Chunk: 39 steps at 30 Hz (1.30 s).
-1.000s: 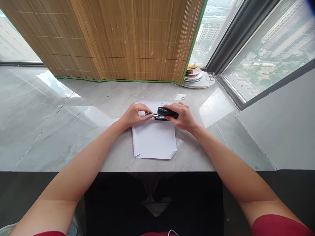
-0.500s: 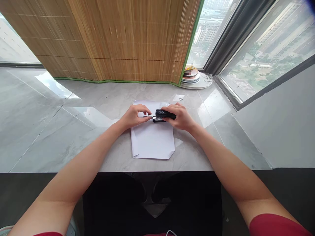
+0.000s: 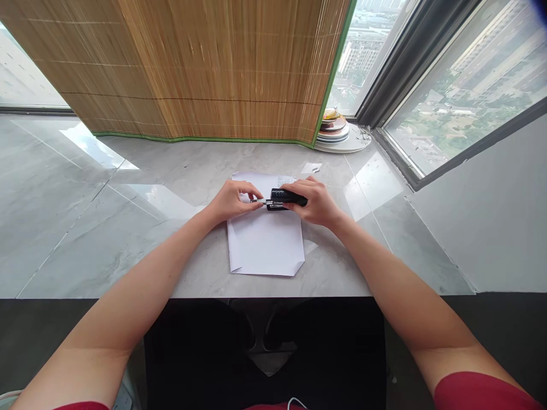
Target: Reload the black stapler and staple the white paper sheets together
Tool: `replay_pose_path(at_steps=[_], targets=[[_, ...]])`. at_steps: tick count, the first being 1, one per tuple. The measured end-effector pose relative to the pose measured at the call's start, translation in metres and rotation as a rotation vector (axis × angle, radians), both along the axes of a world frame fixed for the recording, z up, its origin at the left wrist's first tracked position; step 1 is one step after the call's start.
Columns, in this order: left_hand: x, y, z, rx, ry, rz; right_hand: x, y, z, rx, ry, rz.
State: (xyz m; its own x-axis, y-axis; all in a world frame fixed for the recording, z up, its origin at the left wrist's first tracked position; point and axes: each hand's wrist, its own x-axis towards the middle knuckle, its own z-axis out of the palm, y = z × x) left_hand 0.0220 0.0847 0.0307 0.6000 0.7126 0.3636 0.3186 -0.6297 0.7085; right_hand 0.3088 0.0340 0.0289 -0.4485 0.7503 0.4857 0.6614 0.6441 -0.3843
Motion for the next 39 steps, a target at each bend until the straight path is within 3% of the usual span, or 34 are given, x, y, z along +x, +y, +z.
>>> replay_pose_path(at_steps=[14,24,30,34,37,39], targets=[[-0.004,0.001,0.000,-0.014,0.062,0.045,0.010,0.003,0.001,0.011,0.058,-0.019],[-0.007,0.007,-0.004,-0.006,-0.043,-0.013,0.019,0.005,0.007,0.010,0.141,-0.019],[0.004,-0.001,0.002,0.069,-0.043,-0.164,-0.008,-0.012,0.009,-0.049,0.158,0.221],[0.005,-0.007,0.006,0.044,0.057,-0.182,-0.028,-0.024,0.007,-0.075,0.117,0.226],[0.002,-0.005,0.008,0.055,0.016,-0.115,-0.028,-0.023,0.009,-0.051,0.098,0.131],[-0.001,0.001,0.006,0.101,0.000,0.038,-0.021,-0.019,0.013,-0.027,0.108,0.013]])
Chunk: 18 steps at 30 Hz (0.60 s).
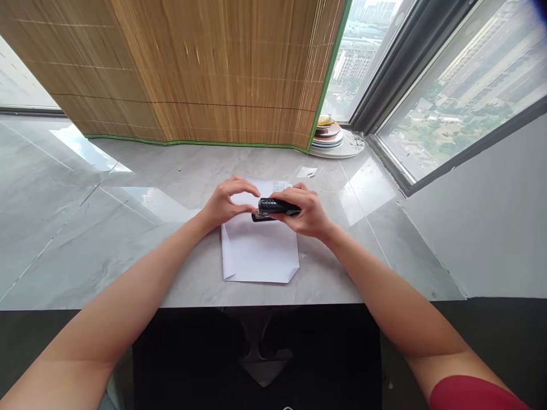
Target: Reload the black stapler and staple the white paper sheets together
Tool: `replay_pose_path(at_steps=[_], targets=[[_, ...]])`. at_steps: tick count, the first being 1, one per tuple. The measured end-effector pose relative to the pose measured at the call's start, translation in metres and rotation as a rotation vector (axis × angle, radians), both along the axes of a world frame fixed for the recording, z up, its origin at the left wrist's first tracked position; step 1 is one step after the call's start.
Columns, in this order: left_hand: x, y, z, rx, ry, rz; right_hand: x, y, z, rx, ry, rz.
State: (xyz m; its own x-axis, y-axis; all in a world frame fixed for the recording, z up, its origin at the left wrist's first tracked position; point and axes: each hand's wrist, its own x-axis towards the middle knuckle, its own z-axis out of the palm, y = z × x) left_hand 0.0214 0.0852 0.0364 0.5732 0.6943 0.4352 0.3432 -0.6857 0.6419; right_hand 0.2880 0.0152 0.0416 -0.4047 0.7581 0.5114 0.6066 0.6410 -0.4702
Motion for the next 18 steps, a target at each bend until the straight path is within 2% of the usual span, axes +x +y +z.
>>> replay_pose_path(at_steps=[2,4,7,9,11,18], targets=[[-0.003,0.007,-0.005,0.047,0.051,0.180,0.013,0.008,0.003,0.024,0.036,-0.154],[-0.007,0.015,-0.013,0.052,0.177,0.302,0.031,0.017,0.003,0.031,0.076,-0.324],[-0.012,0.023,-0.024,-0.009,0.358,0.361,0.061,0.033,-0.001,-0.018,0.081,-0.554],[-0.015,0.026,-0.028,-0.039,0.373,0.357,0.077,0.040,-0.005,-0.071,0.045,-0.644],[-0.017,0.027,-0.028,-0.053,0.303,0.344,0.086,0.044,-0.007,-0.126,0.022,-0.659],[-0.015,0.024,-0.021,-0.082,-0.002,0.366,0.080,0.039,-0.003,-0.217,0.028,-0.449]])
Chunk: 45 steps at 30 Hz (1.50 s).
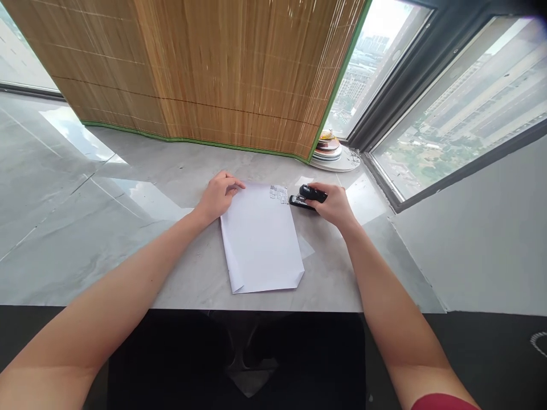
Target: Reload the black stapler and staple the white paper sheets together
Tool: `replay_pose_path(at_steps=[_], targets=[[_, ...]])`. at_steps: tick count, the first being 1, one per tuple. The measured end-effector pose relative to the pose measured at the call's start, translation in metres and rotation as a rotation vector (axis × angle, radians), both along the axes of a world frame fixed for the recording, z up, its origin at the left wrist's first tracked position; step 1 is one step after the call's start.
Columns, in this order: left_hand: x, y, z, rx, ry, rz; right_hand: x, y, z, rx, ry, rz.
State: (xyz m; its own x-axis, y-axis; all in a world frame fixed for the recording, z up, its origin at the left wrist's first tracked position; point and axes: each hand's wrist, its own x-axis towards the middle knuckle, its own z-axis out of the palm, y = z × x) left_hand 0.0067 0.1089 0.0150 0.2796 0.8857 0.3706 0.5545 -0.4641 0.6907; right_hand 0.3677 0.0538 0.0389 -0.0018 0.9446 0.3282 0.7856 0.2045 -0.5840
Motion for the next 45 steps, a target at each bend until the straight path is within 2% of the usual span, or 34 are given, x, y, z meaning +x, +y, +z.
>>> replay_pose_path(at_steps=[12,16,19,22,25,28,33,40,45], targets=[[0.000,-0.003,0.004,-0.074,-0.155,0.035,-0.012,-0.004,-0.001,0.019,-0.015,0.124],[0.004,-0.008,0.003,-0.092,-0.020,-0.022,-0.020,-0.009,0.004,0.006,-0.040,0.160],[0.017,-0.021,0.005,0.055,0.177,-0.042,-0.027,-0.014,0.009,-0.008,-0.024,0.212],[0.035,-0.039,0.005,0.194,0.334,-0.179,-0.034,-0.017,0.012,-0.010,0.016,0.263],[0.050,-0.052,-0.001,0.174,0.428,-0.422,-0.037,-0.016,0.009,0.000,0.028,0.271],[0.054,-0.055,-0.009,0.114,0.463,-0.521,-0.039,-0.015,0.004,0.018,0.012,0.264],[0.049,-0.052,-0.015,0.055,0.410,-0.523,-0.043,-0.016,0.001,0.037,-0.096,0.233],[0.051,-0.052,-0.018,0.059,0.394,-0.512,-0.048,-0.019,0.004,0.016,-0.103,0.214],[0.052,-0.055,-0.009,0.062,0.501,-0.516,-0.051,-0.021,0.004,0.014,-0.109,0.199]])
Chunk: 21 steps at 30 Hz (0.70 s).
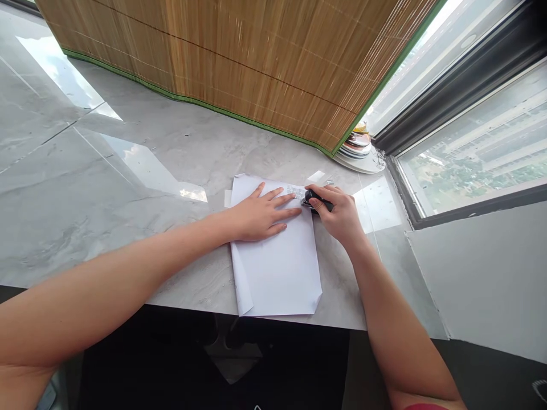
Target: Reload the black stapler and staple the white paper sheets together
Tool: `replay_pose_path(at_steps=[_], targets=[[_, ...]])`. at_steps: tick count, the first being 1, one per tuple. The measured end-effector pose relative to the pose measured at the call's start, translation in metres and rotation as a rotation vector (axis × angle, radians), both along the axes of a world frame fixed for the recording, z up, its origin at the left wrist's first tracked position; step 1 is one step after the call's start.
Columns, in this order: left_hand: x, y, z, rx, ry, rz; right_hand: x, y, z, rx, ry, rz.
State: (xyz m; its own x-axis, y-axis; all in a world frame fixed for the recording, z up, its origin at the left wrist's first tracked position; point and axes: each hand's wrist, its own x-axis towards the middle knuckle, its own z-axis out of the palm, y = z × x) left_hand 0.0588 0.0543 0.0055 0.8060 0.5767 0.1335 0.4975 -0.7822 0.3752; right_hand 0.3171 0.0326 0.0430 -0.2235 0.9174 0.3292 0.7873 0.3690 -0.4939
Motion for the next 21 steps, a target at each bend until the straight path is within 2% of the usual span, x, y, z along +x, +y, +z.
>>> replay_pose_path(at_steps=[5,13,21], targets=[[0.001,-0.004,0.011,0.000,0.123,-0.008,-0.001,0.000,-0.001,-0.009,-0.021,-0.028],[-0.001,-0.001,0.005,0.007,0.086,-0.013,-0.006,-0.002,-0.001,-0.018,-0.101,-0.059],[-0.002,0.000,0.008,0.006,0.097,-0.013,-0.011,-0.004,0.000,-0.016,-0.276,-0.058]])
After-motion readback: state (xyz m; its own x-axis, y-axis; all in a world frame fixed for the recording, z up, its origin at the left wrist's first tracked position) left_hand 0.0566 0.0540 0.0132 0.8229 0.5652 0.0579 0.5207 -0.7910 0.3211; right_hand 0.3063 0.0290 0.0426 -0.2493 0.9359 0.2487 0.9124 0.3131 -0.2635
